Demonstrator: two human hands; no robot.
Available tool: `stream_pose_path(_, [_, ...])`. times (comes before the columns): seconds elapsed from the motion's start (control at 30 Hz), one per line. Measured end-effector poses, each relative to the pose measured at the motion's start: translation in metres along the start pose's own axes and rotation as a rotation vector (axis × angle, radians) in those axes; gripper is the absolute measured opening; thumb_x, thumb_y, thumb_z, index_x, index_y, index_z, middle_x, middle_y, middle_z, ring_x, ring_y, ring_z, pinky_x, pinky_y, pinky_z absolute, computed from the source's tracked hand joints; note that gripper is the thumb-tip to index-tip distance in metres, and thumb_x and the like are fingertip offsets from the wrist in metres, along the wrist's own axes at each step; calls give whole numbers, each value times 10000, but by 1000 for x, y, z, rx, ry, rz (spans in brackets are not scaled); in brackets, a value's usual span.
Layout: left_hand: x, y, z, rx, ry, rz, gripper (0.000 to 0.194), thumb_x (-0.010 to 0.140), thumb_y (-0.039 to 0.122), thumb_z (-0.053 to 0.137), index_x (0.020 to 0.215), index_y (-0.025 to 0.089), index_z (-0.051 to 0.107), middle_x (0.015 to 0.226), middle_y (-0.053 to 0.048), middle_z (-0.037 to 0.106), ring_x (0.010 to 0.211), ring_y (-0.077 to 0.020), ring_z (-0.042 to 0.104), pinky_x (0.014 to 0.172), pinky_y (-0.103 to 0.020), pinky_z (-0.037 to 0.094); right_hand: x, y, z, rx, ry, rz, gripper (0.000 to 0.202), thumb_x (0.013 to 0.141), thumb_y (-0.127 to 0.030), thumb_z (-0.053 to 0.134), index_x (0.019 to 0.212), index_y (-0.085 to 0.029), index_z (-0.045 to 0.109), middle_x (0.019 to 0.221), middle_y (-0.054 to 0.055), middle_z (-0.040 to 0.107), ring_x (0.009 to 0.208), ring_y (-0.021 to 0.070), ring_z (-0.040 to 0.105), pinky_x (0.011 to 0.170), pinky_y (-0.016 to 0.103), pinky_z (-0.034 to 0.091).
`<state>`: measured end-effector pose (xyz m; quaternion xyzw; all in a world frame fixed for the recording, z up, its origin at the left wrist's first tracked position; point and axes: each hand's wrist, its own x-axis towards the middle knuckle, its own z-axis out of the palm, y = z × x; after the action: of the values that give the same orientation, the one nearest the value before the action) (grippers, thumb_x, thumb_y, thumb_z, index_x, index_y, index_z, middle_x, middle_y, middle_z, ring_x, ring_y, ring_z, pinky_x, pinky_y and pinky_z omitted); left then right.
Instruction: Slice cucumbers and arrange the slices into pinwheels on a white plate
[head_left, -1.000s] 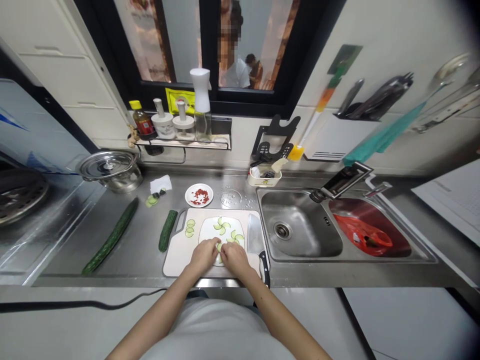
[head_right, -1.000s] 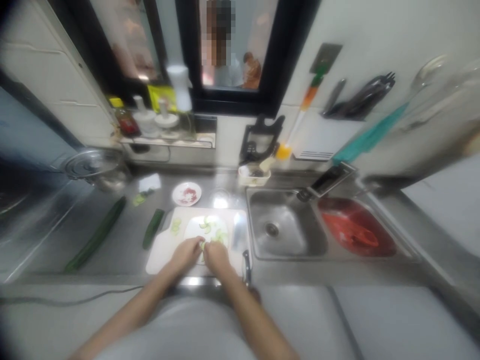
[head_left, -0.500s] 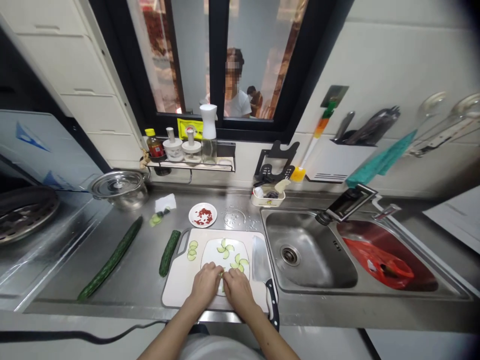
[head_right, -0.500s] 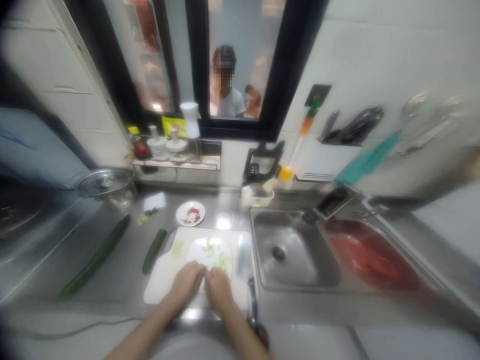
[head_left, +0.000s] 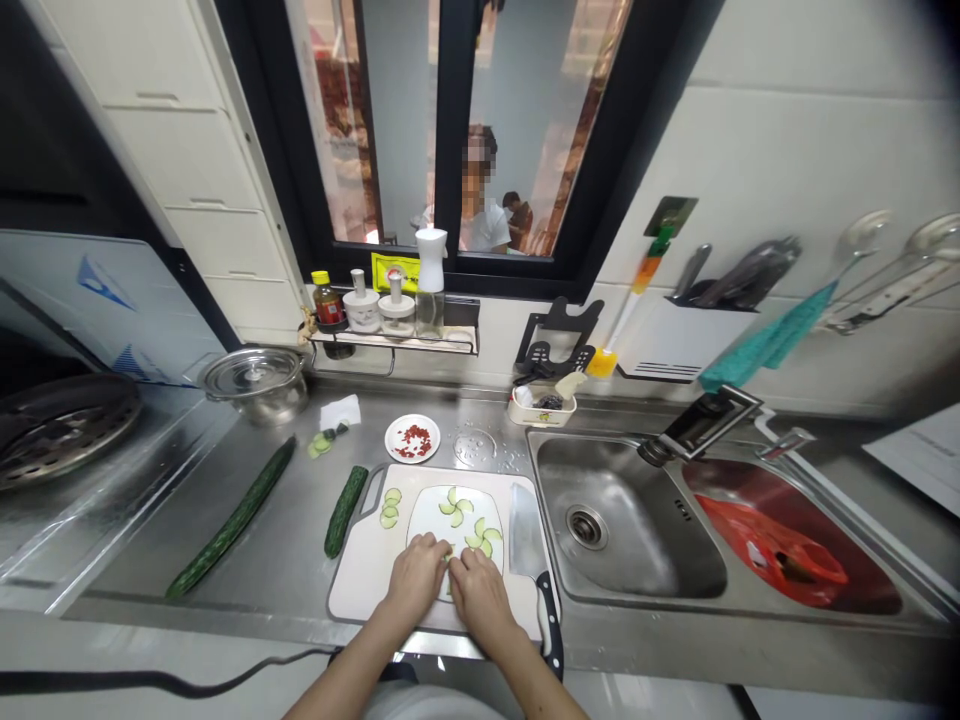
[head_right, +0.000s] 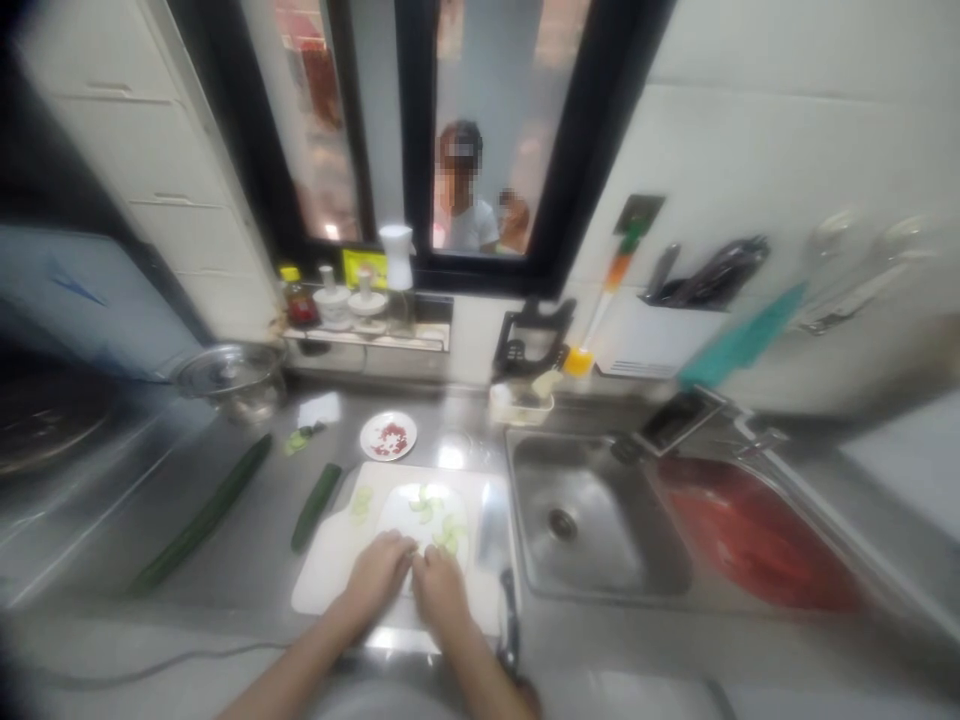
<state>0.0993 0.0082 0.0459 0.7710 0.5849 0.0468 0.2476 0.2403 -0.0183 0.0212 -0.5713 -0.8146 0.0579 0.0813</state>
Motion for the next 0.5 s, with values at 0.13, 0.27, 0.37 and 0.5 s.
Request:
stream_pose_path(0.13, [-1,1,-1,-9,8,2,325,912,184,381,1100,221,643,1057,-75,633,1041,-197,549,899,-289,405,0,-1,0,-5,-18,10,210,898,-135,457,922,-208,652,887,66,614,848,194,537,740,299,367])
stream_pose_path(0.27, [-2,1,0,5,13,3,314,906,181,387,1079,217,647,1045,-77,631,1021,-205,552,883,-295,410,1,-1,0,-11,-45,15,226,897,-135,457,939,-208,666,894,69,625,856,194,546,749,298,376])
stream_pose_path(0.37, [-3,0,1,-1,15,0,318,907,184,394,1100,216,644,1065,-82,629,1046,-206,545,897,-295,405,2,-2,-1,-8,-63,22,235,896,-136,459,955,-211,673,897,69,627,864,193,551,755,295,378])
stream_pose_path(0.5, [-7,-7,2,-31,53,-31,327,905,188,413,1139,223,639,1115,-78,622,1084,-203,535,930,-296,396,3,-3,-6,12,-96,47,236,911,-165,445,954,-196,675,898,72,628,873,194,554,755,288,373])
